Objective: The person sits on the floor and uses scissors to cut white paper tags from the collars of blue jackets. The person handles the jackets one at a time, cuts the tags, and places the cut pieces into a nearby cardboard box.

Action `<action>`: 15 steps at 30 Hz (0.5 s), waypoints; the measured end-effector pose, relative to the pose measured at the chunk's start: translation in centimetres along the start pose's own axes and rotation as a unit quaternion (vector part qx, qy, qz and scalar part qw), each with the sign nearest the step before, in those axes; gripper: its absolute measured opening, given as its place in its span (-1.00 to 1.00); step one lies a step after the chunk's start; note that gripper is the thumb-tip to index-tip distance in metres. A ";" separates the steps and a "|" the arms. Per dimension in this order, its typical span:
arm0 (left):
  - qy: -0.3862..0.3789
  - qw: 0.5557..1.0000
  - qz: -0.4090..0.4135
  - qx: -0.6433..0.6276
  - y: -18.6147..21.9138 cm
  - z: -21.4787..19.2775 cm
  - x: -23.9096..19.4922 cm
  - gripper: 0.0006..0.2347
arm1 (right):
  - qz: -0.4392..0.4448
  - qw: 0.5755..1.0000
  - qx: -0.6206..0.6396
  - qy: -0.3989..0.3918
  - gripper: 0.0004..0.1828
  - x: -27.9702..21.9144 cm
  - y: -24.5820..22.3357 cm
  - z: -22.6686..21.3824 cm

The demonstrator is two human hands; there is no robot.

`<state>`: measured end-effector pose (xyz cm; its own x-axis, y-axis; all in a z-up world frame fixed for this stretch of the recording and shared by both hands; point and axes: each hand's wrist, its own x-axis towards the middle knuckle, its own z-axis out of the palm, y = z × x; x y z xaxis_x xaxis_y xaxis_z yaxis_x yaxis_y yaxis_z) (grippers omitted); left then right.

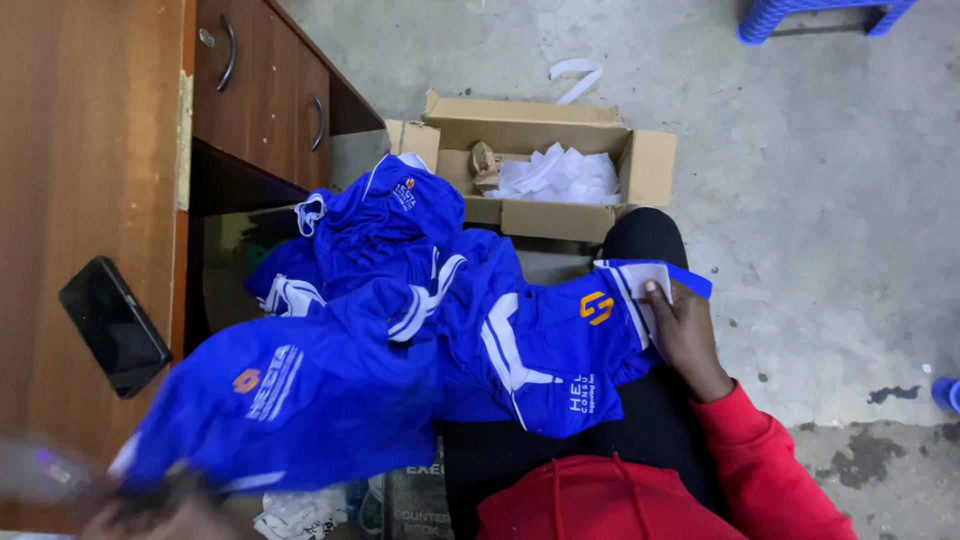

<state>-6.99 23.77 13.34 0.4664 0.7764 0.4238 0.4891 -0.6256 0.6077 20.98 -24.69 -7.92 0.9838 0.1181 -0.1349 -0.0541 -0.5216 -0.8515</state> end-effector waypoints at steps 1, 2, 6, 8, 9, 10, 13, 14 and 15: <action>0.033 0.999 0.027 0.028 -1.6 4.0 -0.6 -0.71 | -0.002 1.000 -0.001 -0.002 -0.53 0.1 0.4 0.0; 0.065 0.995 0.053 0.057 -3.2 7.6 -1.7 -0.74 | -0.001 1.000 0.002 0.004 -0.53 0.2 0.8 0.0; -0.004 0.994 -0.055 0.094 -8.1 19.8 -5.1 -0.76 | 0.024 1.000 0.010 0.011 -0.47 0.2 1.2 -0.4; -0.013 0.992 -0.030 0.122 -9.9 24.2 -6.3 -0.78 | 0.045 0.999 0.018 0.013 -0.48 0.5 1.5 -0.5; -0.023 0.989 -0.004 0.148 -10.7 26.6 -6.9 -0.73 | 0.066 0.997 0.025 0.017 -0.48 0.6 1.7 -0.7; -0.026 0.989 -0.004 0.146 -11.5 27.2 -7.5 -0.73 | 0.068 0.997 0.023 0.019 -0.48 1.3 1.8 -0.7; -0.117 0.984 -0.039 0.132 -12.9 29.1 -8.1 -0.79 | 0.109 0.990 0.091 -0.004 -0.52 4.4 0.7 -1.0; -0.099 0.988 -0.074 0.088 -13.2 29.3 -8.0 -0.80 | 0.107 0.986 0.119 -0.039 -0.54 5.8 -0.5 -1.1; -0.082 0.990 -0.110 0.044 -13.5 29.6 -7.9 -0.71 | 0.104 0.981 0.147 -0.073 -0.53 7.2 -1.7 -1.2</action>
<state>4.56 23.84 -18.06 0.4515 0.8761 0.1688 0.6509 -0.4529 0.6093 28.41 -23.95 -6.83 0.9120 0.1664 -0.3750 -0.3198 -0.2839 -0.9039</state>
